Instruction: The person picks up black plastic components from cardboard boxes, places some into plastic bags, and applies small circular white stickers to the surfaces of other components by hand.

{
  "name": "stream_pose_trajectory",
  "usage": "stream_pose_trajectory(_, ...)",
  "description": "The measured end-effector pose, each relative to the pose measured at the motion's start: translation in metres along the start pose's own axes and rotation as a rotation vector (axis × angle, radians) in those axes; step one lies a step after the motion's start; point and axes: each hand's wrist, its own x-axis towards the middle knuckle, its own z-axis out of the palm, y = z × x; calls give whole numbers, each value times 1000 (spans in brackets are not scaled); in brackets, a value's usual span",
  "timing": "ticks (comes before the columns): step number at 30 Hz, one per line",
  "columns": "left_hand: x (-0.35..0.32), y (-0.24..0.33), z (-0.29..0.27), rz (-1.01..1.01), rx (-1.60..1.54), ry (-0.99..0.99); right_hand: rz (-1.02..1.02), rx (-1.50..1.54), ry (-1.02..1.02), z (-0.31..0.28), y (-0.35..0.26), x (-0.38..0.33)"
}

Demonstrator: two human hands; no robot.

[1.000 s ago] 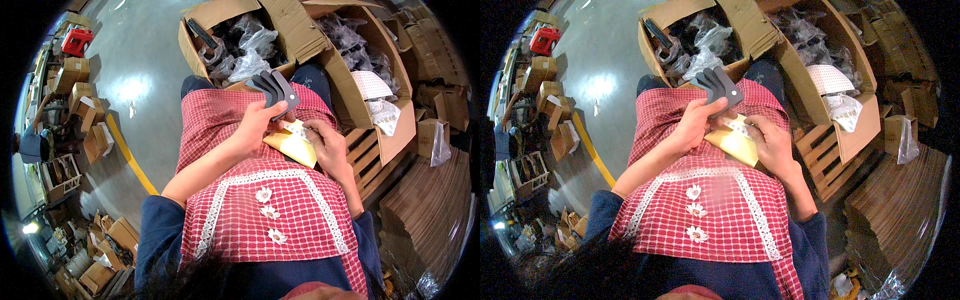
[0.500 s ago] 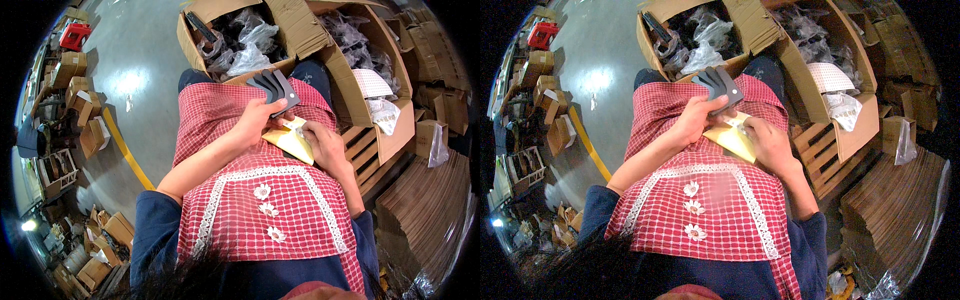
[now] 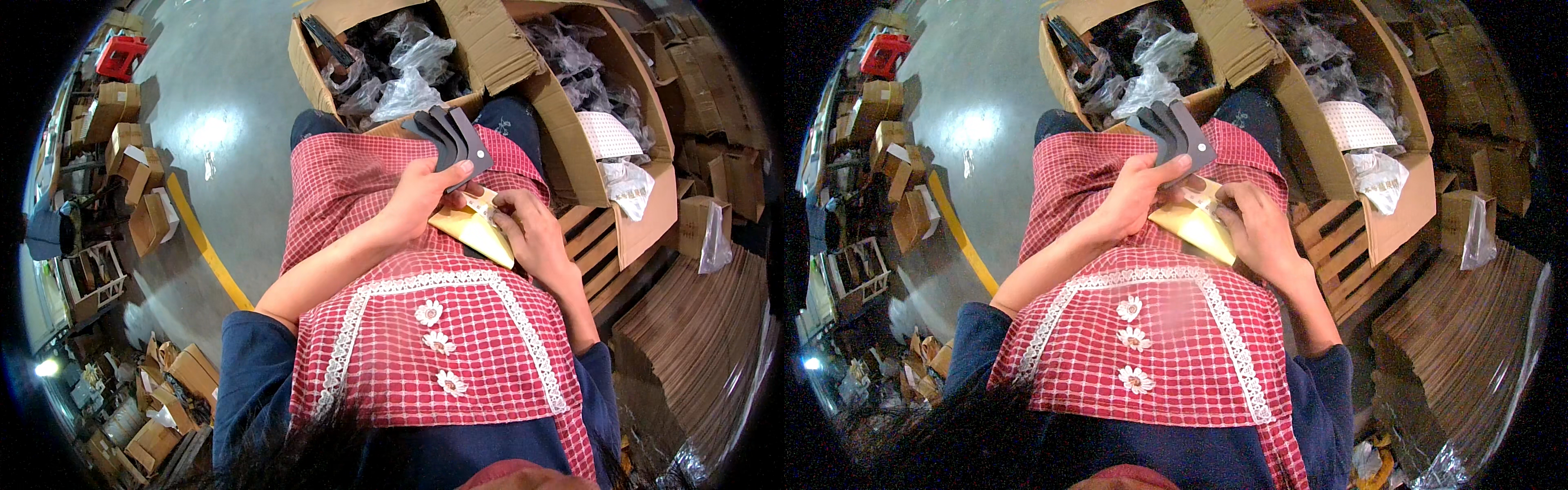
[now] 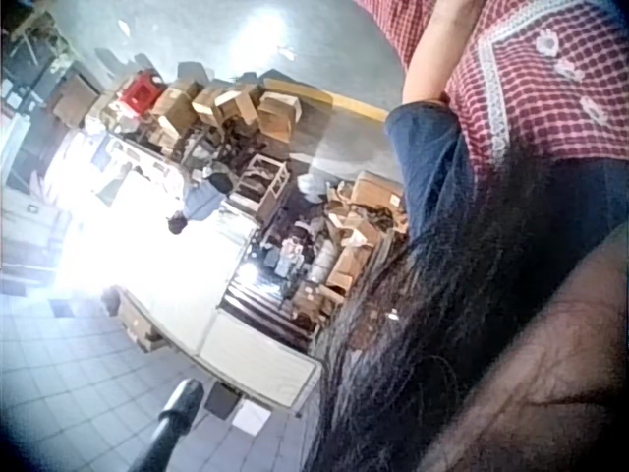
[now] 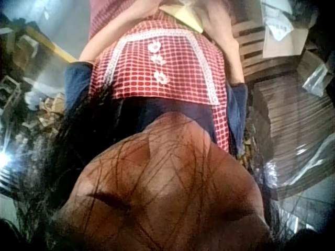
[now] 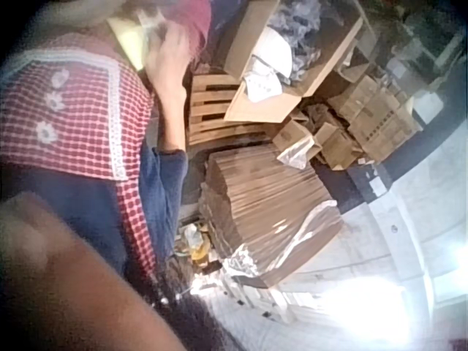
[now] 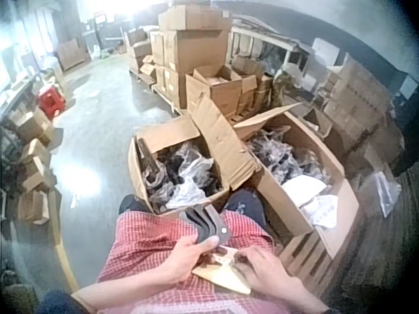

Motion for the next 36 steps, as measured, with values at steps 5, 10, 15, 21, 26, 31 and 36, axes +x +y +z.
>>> stream_pose_trajectory(5, 2, -2, -3, 13, 7, -19, -111, -142, 27, 2, 6, -1)
stream_pose_trajectory(10, 0, -1, -1, 25, 25, 5, -140, -203, 28, 3, -2, 2)
stream_pose_trajectory(15, -1, -2, 1, 57, 83, 0, -153, -221, -31, -1, -1, 5)
stream_pose_trajectory(21, -2, 0, 4, 95, 114, -7, -194, -246, 13, -12, -11, 8)
stream_pose_trajectory(26, 0, -2, 2, 102, 144, -25, -284, -385, -15, -9, -10, 8)
stream_pose_trajectory(31, 0, -4, 1, 122, 136, -30, -310, -420, -40, -7, -12, 10)
stream_pose_trajectory(36, 0, -6, 4, 137, 120, -15, -304, -346, -72, -7, -15, 13)
